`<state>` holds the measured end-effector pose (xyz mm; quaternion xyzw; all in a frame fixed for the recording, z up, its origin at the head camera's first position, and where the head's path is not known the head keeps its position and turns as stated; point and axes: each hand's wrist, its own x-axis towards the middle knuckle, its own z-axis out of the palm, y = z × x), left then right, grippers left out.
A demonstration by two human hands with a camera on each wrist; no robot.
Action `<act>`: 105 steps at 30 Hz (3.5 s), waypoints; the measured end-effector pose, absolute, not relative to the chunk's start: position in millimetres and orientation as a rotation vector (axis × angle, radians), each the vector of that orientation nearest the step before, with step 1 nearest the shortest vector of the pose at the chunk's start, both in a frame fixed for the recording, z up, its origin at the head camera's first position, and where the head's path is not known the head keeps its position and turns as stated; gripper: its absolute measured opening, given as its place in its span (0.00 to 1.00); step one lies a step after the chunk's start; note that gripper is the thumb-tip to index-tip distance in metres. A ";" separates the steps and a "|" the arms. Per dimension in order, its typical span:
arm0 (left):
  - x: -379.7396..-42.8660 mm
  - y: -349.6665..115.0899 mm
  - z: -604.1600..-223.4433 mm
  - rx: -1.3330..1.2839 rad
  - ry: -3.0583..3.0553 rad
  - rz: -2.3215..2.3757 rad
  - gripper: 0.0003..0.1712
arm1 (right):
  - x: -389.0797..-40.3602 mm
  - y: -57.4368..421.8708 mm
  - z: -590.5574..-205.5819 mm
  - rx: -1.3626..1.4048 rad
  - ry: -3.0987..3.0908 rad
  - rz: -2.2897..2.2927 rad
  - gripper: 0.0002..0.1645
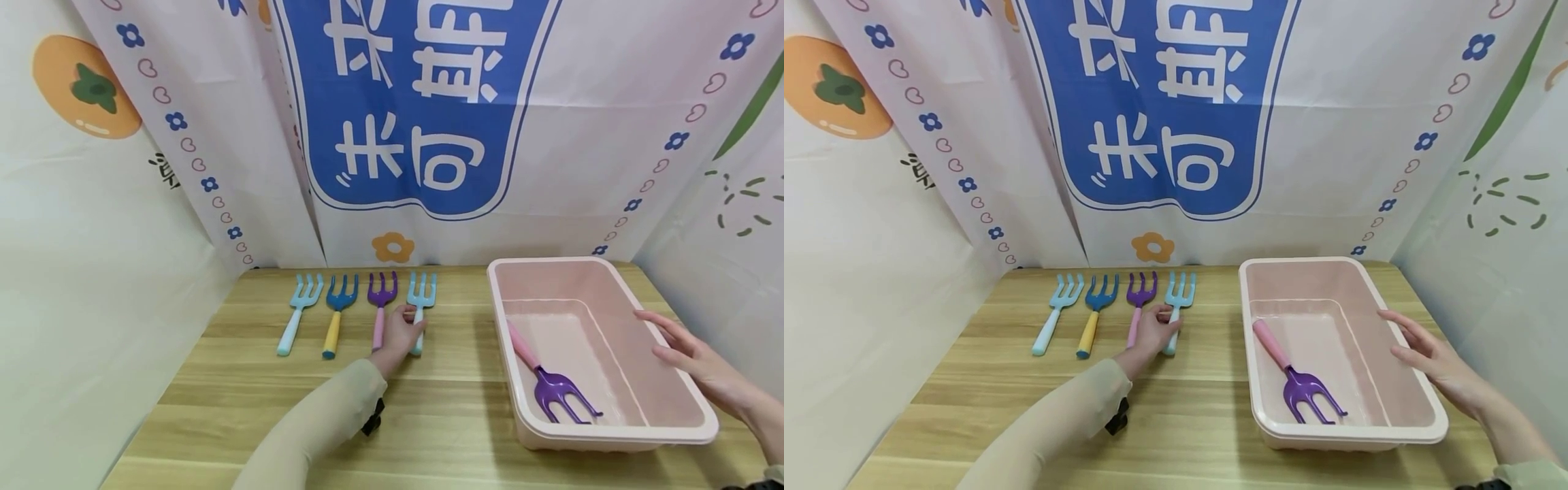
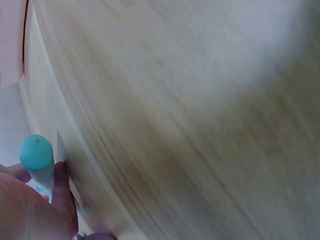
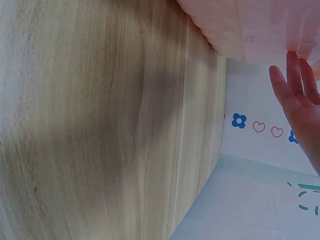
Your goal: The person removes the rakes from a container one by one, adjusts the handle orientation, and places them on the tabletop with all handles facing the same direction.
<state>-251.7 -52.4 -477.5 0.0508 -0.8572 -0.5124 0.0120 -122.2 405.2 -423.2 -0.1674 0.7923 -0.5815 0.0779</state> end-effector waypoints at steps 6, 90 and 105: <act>-253.4 -54.2 -478.1 0.168 -2.750 -1.498 0.20 | -122.2 404.6 -422.9 -0.485 2.374 -1.739 0.35; -244.6 119.3 -338.2 -1.796 -3.322 -0.340 0.34 | -122.3 405.2 -422.8 -0.524 2.355 -1.757 0.35; -227.8 134.6 -365.0 -1.329 -3.594 0.066 0.32 | -119.4 404.1 -425.0 -0.517 2.353 -1.777 0.35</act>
